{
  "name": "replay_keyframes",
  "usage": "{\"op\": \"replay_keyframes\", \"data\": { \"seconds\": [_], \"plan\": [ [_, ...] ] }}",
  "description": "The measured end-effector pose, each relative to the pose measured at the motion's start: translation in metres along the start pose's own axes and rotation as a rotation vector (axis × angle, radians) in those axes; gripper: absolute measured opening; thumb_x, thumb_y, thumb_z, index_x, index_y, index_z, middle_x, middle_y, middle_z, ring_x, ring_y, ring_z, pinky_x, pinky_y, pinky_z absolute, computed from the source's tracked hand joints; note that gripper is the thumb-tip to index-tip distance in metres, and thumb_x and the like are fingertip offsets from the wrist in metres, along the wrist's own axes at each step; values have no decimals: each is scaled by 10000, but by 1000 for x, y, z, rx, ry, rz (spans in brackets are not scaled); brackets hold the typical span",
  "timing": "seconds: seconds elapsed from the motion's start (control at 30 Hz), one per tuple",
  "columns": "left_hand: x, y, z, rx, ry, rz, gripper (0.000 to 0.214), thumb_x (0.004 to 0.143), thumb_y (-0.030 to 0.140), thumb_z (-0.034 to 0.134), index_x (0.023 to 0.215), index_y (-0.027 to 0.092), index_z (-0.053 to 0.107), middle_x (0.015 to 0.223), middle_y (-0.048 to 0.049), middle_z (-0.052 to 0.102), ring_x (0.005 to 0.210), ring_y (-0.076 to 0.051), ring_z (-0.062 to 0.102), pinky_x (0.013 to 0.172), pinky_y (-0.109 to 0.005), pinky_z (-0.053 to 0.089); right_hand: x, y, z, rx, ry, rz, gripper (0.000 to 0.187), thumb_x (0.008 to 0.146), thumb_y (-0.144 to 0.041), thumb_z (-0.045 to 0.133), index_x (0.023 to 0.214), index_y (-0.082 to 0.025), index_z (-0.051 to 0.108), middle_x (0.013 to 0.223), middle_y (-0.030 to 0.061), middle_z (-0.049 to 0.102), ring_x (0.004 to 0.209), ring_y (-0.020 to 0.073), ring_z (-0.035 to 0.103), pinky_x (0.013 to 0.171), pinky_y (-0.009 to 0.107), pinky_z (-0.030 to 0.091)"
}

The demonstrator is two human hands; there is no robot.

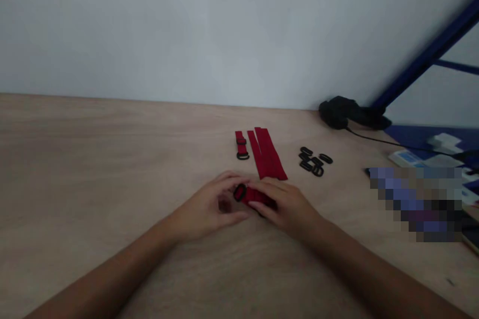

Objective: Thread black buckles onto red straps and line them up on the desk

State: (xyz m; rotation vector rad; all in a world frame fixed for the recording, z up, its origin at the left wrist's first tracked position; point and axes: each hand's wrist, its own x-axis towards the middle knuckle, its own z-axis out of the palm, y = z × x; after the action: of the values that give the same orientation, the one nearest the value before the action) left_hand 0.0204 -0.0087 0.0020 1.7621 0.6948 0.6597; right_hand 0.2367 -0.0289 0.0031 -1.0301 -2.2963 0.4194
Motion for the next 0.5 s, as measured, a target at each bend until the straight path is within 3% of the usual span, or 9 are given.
{"op": "replay_keyframes", "data": {
  "seconds": [0.13,0.33,0.43,0.5],
  "plan": [
    [2,1,-4,302,31,112,357,871,202,594,1221,272,591,1164,-47,567,983,-172,583,830,-301,509,2,-2,-1,86,-22,112,293,821,-209,676,1113,-209,657,1030,67,721,918,204,669,821,325,520],
    [2,-1,-9,506,-29,86,347,824,175,614,1170,198,613,1082,-67,572,916,-174,581,826,-305,504,0,5,4,280,170,368,265,868,-217,568,1132,-200,585,1032,69,680,831,174,651,719,294,522],
    [2,-1,-6,581,-37,79,314,837,152,551,1142,185,616,1055,-77,591,917,-187,579,831,-317,498,-1,2,4,271,124,323,319,844,-160,545,1160,-201,544,1020,69,640,801,162,627,676,279,508],
    [3,0,-4,621,-41,81,304,845,159,531,1136,180,615,1053,-85,600,940,-201,574,852,-327,491,-1,-2,3,100,19,261,351,815,-193,619,1162,-216,577,994,71,616,829,191,608,718,323,496]
  ]
}}
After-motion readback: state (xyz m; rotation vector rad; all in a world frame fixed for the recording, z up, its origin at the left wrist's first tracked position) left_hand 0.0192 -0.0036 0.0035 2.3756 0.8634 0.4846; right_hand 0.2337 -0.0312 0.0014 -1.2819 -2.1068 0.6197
